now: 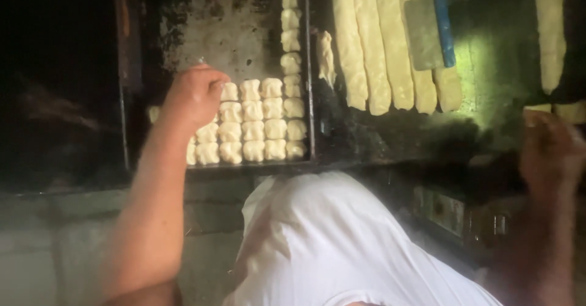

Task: Cutting and shaping dough strips into small rolls and placing them into a baking tray.

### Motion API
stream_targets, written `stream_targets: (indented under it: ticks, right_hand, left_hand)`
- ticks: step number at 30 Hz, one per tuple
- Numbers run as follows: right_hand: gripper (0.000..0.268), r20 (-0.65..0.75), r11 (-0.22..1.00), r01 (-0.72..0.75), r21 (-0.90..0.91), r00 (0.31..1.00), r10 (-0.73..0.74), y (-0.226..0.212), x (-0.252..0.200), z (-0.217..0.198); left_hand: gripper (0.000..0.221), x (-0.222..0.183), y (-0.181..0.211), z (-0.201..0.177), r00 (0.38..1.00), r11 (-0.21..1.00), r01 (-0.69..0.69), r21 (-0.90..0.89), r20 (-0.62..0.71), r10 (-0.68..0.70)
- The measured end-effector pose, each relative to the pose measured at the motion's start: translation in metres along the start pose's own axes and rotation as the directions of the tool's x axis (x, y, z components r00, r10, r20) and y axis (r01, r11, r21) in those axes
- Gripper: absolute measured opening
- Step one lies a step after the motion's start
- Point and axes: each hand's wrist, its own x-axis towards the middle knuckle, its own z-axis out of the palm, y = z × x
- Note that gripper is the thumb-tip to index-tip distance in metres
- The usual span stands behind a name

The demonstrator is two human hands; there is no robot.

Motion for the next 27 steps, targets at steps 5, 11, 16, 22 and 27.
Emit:
stream_targets:
  ticks: [5, 11, 16, 22, 27]
  right_hand:
    - [0.007, -0.103, 0.774, 0.003, 0.633, 0.991, 0.08, 0.191, -0.035, 0.045]
    - [0.019, 0.18, 0.241, -0.321, 0.916, 0.866, 0.466, 0.204, -0.011, 0.005]
    - [0.016, 0.005, 0.996, -0.086, 0.015, 0.996, 0.086, 0.12, 0.026, -0.034]
    - [0.018, 0.058, 0.99, 0.112, -0.09, 0.993, -0.107, 0.084, 0.038, -0.012]
    - [0.023, 0.226, 0.948, -0.308, 0.085, 0.932, 0.283, 0.032, 0.018, -0.021]
  left_hand:
    - [0.014, -0.005, 0.017, 0.002, 1.0, 0.999, 0.003, 0.035, 0.0, -0.003]
    - [0.021, -0.012, -0.012, 0.02, 0.999, 0.984, -0.049, 0.174, -0.008, 0.051]
    - [0.023, -0.014, -0.006, 0.032, 1.0, 0.949, 0.026, 0.313, 0.0, -0.027]
    - [0.044, -0.017, 0.081, 0.032, 0.973, 0.914, 0.191, 0.359, -0.189, -0.129]
    - [0.031, -0.032, 0.173, 0.081, 0.962, 0.983, -0.077, -0.168, -0.273, 0.028]
